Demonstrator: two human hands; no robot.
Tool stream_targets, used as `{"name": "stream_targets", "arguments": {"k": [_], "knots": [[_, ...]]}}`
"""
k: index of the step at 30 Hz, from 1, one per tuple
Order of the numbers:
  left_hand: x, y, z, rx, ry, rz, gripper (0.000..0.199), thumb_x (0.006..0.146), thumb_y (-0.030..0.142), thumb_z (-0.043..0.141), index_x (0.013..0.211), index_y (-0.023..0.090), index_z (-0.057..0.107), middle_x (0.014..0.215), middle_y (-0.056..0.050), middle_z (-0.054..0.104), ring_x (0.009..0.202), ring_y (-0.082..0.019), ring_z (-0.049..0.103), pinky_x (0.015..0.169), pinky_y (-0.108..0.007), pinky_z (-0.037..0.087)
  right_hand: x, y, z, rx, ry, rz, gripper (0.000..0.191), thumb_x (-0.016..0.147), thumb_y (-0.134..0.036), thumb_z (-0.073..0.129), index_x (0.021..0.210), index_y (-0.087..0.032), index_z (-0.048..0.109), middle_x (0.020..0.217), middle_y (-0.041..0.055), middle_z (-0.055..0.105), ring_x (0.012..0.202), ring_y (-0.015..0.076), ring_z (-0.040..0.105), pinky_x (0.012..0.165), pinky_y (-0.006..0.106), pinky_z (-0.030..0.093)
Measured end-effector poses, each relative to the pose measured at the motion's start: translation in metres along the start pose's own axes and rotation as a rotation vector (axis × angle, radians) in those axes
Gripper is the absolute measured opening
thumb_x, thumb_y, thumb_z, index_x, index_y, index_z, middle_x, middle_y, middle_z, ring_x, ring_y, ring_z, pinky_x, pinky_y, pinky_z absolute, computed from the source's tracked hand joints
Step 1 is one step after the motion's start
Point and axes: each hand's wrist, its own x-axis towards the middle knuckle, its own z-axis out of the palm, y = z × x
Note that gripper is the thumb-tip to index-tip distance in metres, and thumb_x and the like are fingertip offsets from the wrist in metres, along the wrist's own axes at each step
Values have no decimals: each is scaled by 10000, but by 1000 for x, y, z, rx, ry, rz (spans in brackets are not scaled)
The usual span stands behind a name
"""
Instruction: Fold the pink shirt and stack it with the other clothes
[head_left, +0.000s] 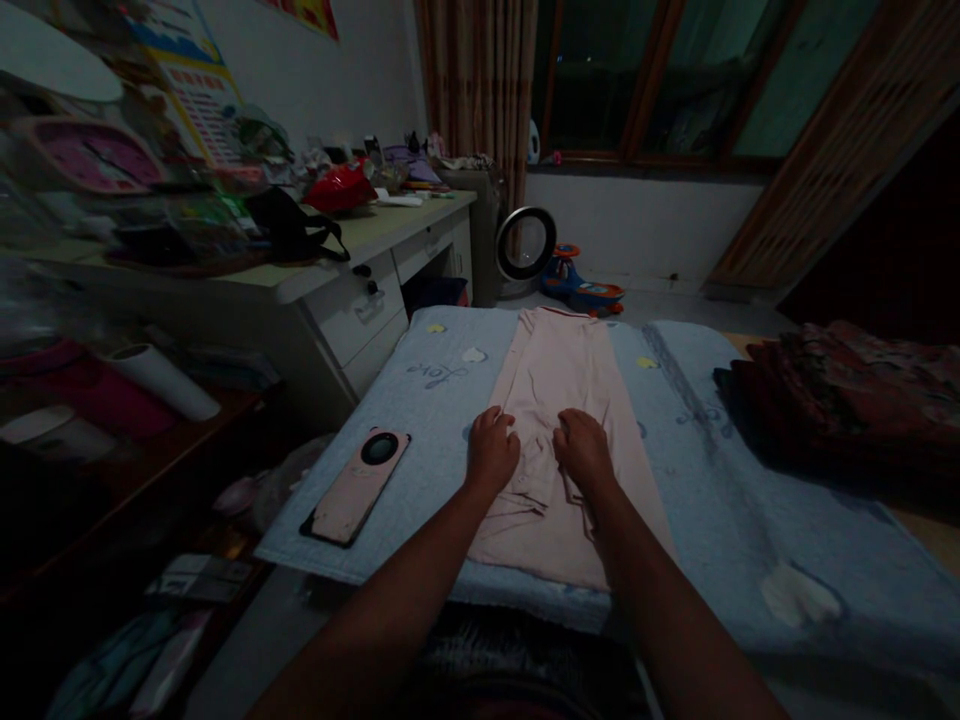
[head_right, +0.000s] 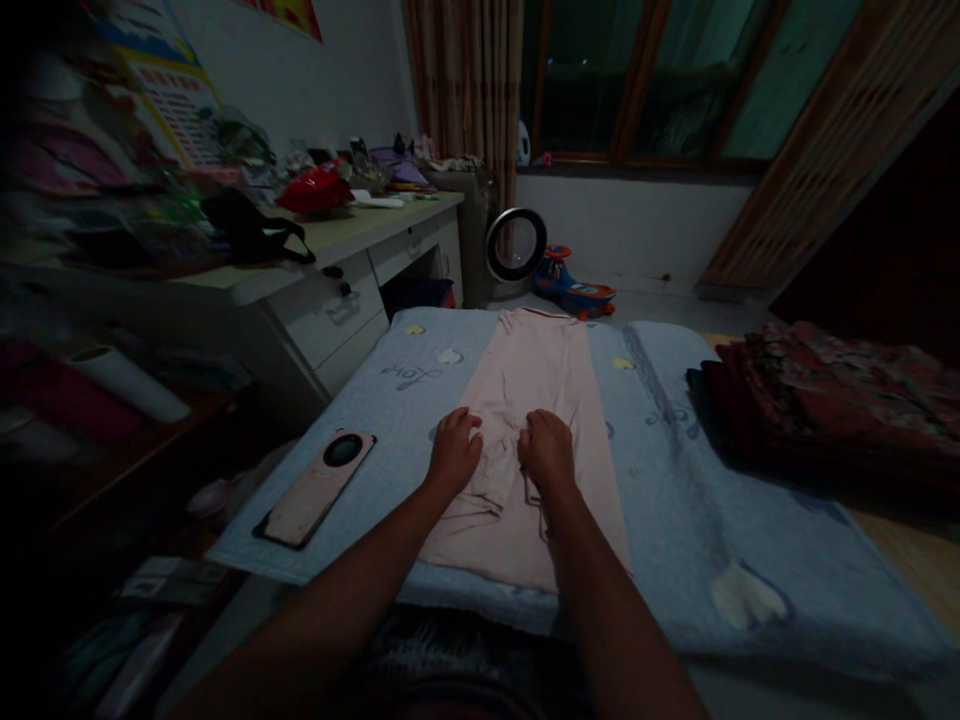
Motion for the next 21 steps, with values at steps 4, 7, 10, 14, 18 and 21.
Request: {"name": "stream_targets", "arguments": {"k": [4,7,10,14,18,21], "knots": [[0,-1,1,-32,-34,39,290,816,107,525,1062,198,649,1213,-68,628,1175,-243,508,1051,-413,403,0,-2,-5,-4,-11,-17,260,891,-261,497,1086,-164,638,1159,123,652,1098,242,562,991,339,374],[0,-4,3,-62,-27,74,358,825,92,494,1138,195,634,1263,-68,618,1197,-234,514,1060,-417,402,0,-6,-8,-27,-23,-29,264,908,-305,506,1089,-164,637,1137,126,654,1086,242,566,978,335,382],[-1,-7,7,-88,-8,89,407,821,93,492,1207,164,601,1306,-97,590,1229,-225,511,1084,-411,388,-1,-8,-9,-63,-33,-43,286,908,-297,519,1143,-178,631,1230,125,615,1158,247,534,1001,348,371],[-1,-8,8,-87,44,30,430,824,98,477,1240,143,576,1325,-121,570,1248,-233,498,1081,-410,388,-1,-6,-6,-80,-52,-56,315,923,-269,500,1201,-204,632,1318,119,575,1246,245,489,1043,371,347],[0,-4,4,-20,23,-10,451,794,63,452,1215,146,592,1290,-120,592,1205,-237,515,1037,-407,403,1,-3,-2,-63,-70,-55,338,927,-241,472,1224,-191,627,1290,123,601,1239,222,507,1048,360,353],[-1,0,0,54,-1,-20,442,768,46,462,1169,149,618,1240,-111,624,1127,-241,542,989,-400,414,1,-3,-1,-80,-48,-40,358,916,-241,476,1242,-162,601,1312,141,580,1259,231,485,1057,370,348]]}}
